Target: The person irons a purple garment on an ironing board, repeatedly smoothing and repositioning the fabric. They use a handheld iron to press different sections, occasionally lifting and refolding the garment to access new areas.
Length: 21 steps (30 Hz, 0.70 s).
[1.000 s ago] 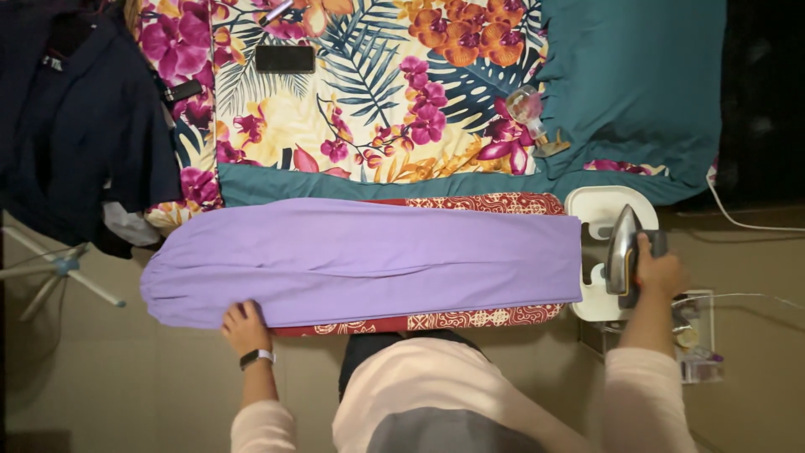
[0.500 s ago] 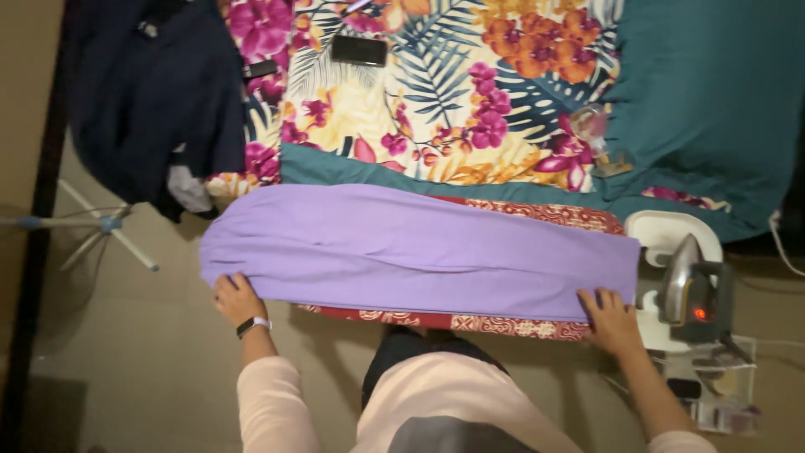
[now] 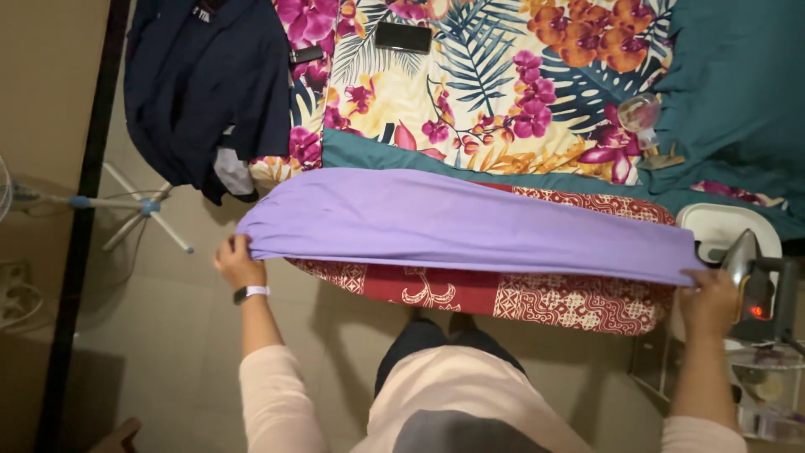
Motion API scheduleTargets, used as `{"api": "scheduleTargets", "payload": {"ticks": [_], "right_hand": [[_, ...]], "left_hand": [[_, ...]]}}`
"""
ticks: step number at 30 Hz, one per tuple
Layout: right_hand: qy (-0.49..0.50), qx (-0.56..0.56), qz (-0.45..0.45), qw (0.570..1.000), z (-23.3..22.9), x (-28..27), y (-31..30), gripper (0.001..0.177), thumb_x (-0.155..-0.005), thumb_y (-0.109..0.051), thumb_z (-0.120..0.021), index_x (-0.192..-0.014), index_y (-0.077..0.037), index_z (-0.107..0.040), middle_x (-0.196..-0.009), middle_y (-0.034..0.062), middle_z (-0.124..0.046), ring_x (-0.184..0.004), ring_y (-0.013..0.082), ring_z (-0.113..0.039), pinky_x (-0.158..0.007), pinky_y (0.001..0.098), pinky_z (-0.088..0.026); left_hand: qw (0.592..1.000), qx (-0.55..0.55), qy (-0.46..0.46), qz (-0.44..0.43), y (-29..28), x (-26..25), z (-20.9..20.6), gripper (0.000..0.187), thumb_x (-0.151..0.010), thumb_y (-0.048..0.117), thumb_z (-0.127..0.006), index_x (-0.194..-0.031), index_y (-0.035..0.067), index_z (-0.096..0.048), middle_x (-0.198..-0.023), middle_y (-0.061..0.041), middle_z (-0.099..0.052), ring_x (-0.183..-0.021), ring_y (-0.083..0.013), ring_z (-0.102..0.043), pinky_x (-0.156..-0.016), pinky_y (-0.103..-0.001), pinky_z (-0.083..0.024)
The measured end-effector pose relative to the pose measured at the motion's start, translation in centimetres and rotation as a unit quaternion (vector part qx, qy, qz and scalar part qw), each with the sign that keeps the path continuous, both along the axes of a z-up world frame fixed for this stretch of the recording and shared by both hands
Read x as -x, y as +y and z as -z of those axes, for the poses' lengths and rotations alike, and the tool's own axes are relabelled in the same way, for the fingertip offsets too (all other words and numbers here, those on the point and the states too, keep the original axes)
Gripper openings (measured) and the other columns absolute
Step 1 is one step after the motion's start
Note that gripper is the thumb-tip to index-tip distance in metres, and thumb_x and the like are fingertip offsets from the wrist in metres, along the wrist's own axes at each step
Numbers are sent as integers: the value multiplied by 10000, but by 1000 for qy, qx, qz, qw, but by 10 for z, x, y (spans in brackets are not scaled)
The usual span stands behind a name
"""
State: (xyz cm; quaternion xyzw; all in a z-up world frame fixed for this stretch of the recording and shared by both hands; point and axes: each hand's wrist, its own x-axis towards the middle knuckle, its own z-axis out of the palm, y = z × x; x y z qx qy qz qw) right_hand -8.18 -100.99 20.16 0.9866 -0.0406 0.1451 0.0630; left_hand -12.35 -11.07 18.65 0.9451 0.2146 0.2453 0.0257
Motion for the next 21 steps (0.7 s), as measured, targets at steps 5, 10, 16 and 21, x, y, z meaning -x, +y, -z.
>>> {"api": "scheduleTargets", "payload": {"ticks": [5,10,16,21], "right_hand": [[-87,-79,-36,992,-52,-17,-9,393,-840,76,-732,-1153,-118,-872,-986,111,-609,-816,271,-575,-763,369,-508],[-113,-37,-72,990,-42,-21,-18,293,-880,27,-744,-1124,-85,-861,-1091,141,-686,-886,322,-629,-835,389,-538],[11,157,-35,987,30,7,-35,303,-820,-296,-792,-1120,-319,-825,-1015,-61,-680,-846,166,-657,-807,283,-570],[62,268,10,961,76,0,-88,306,-867,-447,-735,-1170,-456,-777,-1094,-148,-695,-1066,144,-627,-781,295,-548]], "left_hand": [[997,0,-23,78,19,-17,-57,398,-695,-64,-693,-1057,102,-715,-1183,-62,-670,-976,-283,-637,-971,-420,-396],[979,-98,84,160,25,-9,-27,270,-754,52,-675,-991,176,-641,-1047,19,-673,-1006,-218,-612,-923,-401,-432],[965,-92,158,190,20,28,60,395,-759,110,-674,-1132,206,-585,-1253,-13,-590,-1152,-255,-574,-908,-442,-458],[961,27,245,127,55,41,58,814,-636,-110,-695,-1354,229,-517,-1600,-70,-417,-1212,-352,-608,-953,-487,-546]]}}
